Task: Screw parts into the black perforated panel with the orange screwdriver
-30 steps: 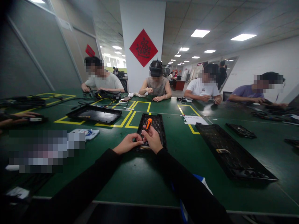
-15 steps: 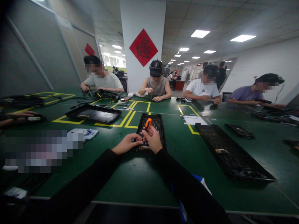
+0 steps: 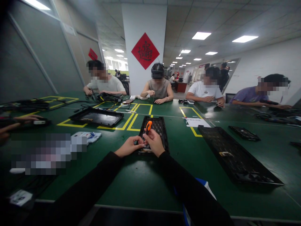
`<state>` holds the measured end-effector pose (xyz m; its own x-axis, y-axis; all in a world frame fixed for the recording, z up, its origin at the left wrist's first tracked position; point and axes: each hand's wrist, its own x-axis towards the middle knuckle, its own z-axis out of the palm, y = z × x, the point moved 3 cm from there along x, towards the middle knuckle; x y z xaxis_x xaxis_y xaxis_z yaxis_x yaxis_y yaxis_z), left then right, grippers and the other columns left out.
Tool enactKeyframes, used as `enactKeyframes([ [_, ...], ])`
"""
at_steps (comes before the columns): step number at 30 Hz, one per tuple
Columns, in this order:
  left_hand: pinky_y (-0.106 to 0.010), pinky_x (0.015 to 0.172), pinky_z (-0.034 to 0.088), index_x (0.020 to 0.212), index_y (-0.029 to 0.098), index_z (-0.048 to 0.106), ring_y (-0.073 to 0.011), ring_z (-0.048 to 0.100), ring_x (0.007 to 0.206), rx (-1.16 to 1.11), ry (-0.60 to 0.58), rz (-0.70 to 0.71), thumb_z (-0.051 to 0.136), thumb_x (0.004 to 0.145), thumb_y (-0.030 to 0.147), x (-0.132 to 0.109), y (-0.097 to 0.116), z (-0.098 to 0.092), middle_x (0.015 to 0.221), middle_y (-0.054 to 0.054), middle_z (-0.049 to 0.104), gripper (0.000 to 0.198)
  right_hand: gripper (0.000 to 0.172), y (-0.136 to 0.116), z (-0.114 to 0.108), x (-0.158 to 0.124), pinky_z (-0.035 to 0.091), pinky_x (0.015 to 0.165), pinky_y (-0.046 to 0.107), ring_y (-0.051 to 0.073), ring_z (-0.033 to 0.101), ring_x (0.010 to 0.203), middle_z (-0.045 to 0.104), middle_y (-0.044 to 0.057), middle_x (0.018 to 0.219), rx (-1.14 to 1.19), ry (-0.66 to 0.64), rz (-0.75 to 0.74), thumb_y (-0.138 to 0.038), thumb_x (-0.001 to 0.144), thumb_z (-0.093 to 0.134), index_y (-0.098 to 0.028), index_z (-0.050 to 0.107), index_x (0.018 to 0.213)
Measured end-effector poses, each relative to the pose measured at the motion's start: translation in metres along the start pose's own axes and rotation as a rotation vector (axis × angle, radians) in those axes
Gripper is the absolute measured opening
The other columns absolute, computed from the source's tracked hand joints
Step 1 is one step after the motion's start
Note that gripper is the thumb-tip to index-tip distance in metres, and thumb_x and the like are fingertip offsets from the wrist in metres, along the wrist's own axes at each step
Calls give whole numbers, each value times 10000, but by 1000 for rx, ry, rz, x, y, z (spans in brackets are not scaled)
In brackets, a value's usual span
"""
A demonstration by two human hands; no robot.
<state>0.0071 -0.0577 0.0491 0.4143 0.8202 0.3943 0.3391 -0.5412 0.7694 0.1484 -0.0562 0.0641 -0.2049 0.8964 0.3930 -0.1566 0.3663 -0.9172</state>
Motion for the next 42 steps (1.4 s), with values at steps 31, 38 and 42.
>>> enactKeyframes([
  [31,-248,695,413,809,134,643,-125,542,709,35,-30,30,572,738,366,0,-1,-1,764,-32,633,253,316,2,0,0,471,531,229,84,531,548,628,48,820,6,-28,1,-354,764,562,-166,542,1017],
  [38,-243,671,410,725,129,621,-117,536,668,44,-4,19,583,725,378,1,-2,1,704,-24,617,252,319,2,1,-1,465,545,230,70,513,530,620,48,841,-45,-34,-5,-350,788,534,-173,535,1053],
  [42,-235,645,415,700,124,589,-106,523,639,14,19,3,602,705,379,1,-3,2,676,-12,595,256,335,2,1,-2,464,547,228,76,519,544,612,39,821,-62,-25,-12,-359,784,535,-178,537,1066],
])
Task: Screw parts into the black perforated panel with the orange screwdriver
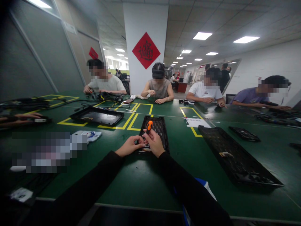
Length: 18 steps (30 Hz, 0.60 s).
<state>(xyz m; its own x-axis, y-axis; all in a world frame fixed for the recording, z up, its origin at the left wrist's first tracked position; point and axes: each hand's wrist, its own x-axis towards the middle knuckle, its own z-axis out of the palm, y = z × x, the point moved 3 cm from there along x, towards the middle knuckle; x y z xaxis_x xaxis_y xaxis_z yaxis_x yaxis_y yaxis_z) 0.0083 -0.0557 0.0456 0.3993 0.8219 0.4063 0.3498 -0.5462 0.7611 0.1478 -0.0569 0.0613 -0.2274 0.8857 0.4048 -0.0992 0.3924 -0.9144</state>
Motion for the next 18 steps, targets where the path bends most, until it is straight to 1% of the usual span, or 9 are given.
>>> enactKeyframes([
  [3,-237,664,418,731,127,606,-110,528,660,4,-4,-2,602,705,378,0,0,-1,706,-15,607,253,337,0,0,0,461,544,225,82,522,553,604,30,784,6,12,-11,-364,779,540,-172,545,1056],
  [8,-258,719,423,825,141,647,-130,548,717,20,-44,2,564,740,378,-1,2,-4,776,-35,638,265,342,-1,0,-1,460,548,226,81,522,555,599,26,773,5,13,-14,-363,782,536,-170,544,1064],
  [12,-268,735,426,796,135,648,-141,558,735,11,-46,9,572,736,380,-1,3,-5,772,-44,642,264,341,-1,0,-1,463,546,230,81,522,546,600,25,778,3,11,-8,-370,782,532,-176,543,1063],
  [18,-262,720,427,784,131,651,-137,559,723,17,-11,6,582,728,372,-1,1,-3,772,-45,642,257,342,-3,0,-1,463,548,231,81,517,548,598,28,784,9,12,-17,-368,788,522,-172,538,1067],
])
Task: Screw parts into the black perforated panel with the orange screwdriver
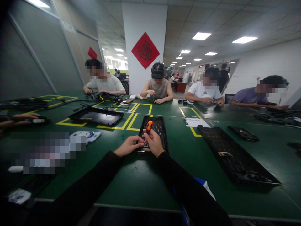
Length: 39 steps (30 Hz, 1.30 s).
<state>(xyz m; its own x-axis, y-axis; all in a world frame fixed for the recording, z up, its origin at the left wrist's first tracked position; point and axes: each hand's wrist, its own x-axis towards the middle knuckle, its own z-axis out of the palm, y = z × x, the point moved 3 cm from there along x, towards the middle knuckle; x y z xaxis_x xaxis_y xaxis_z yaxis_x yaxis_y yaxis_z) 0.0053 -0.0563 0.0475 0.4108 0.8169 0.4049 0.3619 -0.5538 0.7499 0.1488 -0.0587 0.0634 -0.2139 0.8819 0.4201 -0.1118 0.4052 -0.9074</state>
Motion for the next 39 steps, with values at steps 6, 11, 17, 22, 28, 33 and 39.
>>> enactKeyframes([
  [6,-253,689,416,778,131,659,-131,545,699,9,-5,4,579,727,390,0,0,1,753,-41,640,276,319,0,1,0,449,537,227,72,509,530,587,19,779,-4,-9,-2,-351,797,514,-173,535,1061],
  [11,-243,668,409,780,131,663,-120,527,674,15,-6,-7,577,728,385,0,0,1,742,-37,637,273,330,-1,0,0,449,533,223,72,509,525,589,18,774,-5,5,6,-361,788,523,-169,540,1056],
  [17,-244,667,407,814,135,648,-120,512,667,16,-1,-11,554,742,399,-1,5,1,756,-32,625,289,313,-2,1,1,445,511,214,70,501,515,580,12,749,0,23,19,-358,783,526,-166,544,1031],
  [22,-263,743,388,738,160,637,-140,500,740,87,103,-6,455,803,403,-3,11,-7,750,-21,609,310,322,0,1,2,447,498,207,74,505,528,576,8,741,9,31,21,-365,780,525,-169,536,1035],
  [28,-272,774,341,571,184,657,-149,474,747,200,103,33,319,863,398,-3,11,-9,691,-29,597,495,323,1,0,1,445,497,211,77,512,523,581,10,739,7,40,20,-369,778,529,-168,536,1031],
  [33,-274,787,328,564,184,667,-154,457,751,218,71,22,267,877,399,-2,10,-6,699,-39,606,551,324,1,-1,2,440,483,208,77,512,514,583,10,731,-12,55,32,-375,774,530,-167,537,1023],
  [39,-275,787,347,590,180,661,-155,465,752,192,101,3,278,872,401,-2,10,-7,706,-34,614,525,312,0,-2,2,434,473,203,75,507,503,578,5,722,5,76,15,-376,773,531,-172,535,1010],
])
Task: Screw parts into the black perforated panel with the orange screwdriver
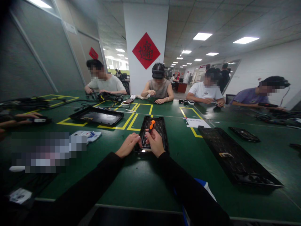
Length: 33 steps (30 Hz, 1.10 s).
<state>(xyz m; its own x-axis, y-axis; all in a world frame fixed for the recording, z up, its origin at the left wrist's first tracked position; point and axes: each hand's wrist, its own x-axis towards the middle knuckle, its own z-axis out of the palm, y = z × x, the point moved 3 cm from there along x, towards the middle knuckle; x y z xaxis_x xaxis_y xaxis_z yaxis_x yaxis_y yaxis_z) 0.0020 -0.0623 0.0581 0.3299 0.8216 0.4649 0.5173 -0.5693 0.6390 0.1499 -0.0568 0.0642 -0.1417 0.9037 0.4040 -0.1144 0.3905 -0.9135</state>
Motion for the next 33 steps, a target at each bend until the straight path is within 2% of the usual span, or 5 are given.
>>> enactKeyframes([
  [3,-271,769,365,702,181,667,-154,491,761,-32,20,4,356,850,411,0,0,-1,731,-24,623,414,305,0,0,0,439,480,206,75,508,505,578,4,724,8,-11,-5,-374,776,529,-176,536,1008],
  [7,-271,778,379,820,183,671,-151,522,779,-80,-60,43,448,816,403,0,0,4,786,-24,640,313,302,2,1,0,447,478,206,70,510,497,579,4,733,-2,-32,9,-368,778,528,-175,534,1009],
  [10,-272,770,386,812,179,670,-145,532,763,-93,-91,49,493,795,388,0,-2,7,781,-25,637,275,303,2,2,0,457,475,212,70,511,492,577,4,740,-2,-55,19,-366,785,517,-173,532,1017],
  [14,-271,764,397,789,168,662,-143,544,763,-125,-66,35,527,775,366,0,-3,8,784,-27,633,240,319,2,2,0,460,484,210,68,515,500,584,8,748,-3,-64,19,-367,784,518,-170,535,1035],
  [33,-266,764,401,771,147,619,-134,539,758,-124,-53,21,550,758,360,1,-6,11,787,-20,622,224,379,5,0,1,448,505,218,65,497,494,597,14,741,-4,-64,22,-365,781,533,-162,545,1101],
])
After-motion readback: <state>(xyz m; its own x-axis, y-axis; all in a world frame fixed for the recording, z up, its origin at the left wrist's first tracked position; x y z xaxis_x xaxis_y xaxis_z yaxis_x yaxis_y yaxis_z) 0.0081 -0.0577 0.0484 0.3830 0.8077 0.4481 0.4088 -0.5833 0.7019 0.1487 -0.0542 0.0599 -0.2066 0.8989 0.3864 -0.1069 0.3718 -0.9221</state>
